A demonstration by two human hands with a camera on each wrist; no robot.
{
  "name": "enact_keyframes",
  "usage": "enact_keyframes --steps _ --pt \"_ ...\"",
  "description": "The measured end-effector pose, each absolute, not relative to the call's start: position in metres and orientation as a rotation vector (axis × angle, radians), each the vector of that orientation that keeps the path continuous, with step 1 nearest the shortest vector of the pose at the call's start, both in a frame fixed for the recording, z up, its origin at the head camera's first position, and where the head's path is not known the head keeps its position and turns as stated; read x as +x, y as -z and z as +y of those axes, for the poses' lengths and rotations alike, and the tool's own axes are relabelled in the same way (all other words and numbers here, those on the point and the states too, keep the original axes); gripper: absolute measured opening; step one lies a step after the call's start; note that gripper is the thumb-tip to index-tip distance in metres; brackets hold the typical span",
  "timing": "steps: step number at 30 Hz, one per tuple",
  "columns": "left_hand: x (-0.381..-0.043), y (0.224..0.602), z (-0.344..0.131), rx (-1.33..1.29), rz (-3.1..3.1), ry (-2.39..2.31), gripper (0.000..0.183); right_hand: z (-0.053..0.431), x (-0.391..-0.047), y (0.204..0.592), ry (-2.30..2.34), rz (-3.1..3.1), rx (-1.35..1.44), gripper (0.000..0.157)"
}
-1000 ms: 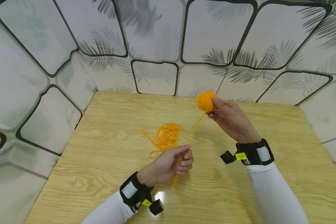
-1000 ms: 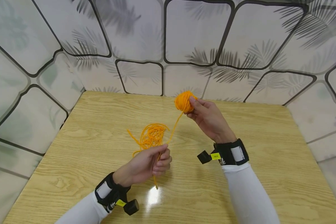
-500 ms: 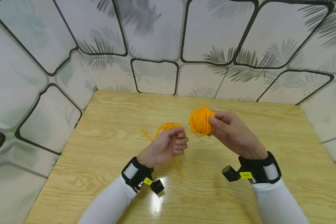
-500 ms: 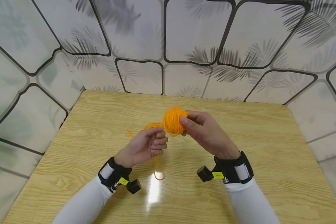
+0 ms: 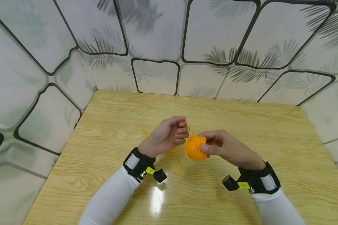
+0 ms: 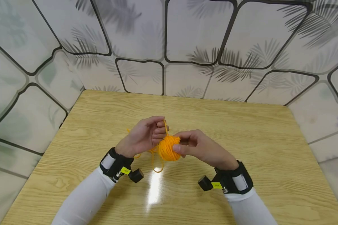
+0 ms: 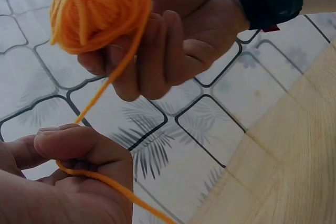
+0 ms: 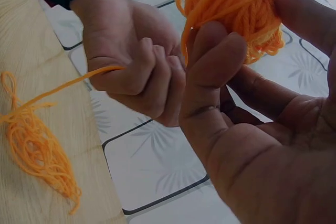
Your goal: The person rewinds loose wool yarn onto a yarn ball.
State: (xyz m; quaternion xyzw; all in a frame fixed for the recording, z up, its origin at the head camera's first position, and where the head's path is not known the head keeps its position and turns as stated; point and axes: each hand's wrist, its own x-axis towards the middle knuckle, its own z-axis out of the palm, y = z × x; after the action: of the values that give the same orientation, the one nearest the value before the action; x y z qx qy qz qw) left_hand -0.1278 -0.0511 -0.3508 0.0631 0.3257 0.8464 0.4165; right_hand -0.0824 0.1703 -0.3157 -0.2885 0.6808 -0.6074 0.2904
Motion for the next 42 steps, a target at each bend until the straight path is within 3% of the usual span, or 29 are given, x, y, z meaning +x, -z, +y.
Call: enact_keyframes --steps 7,19,42 --pt "-0.134 0.338 -0.050 0.212 0.843 -2.135 0.027 0.166 -0.081 0.327 1.529 1.857 -0.760 0.024" --pt "-0.135 0.317 -0.052 0.338 0.942 -2.145 0.028 0.168 -0.089 0.357 1.460 1.971 -0.540 0.034" --pt "-0.096 0.275 -0.052 0.681 1.275 -2.038 0.032 0.166 -0.120 0.401 1.569 2.133 -0.227 0.044"
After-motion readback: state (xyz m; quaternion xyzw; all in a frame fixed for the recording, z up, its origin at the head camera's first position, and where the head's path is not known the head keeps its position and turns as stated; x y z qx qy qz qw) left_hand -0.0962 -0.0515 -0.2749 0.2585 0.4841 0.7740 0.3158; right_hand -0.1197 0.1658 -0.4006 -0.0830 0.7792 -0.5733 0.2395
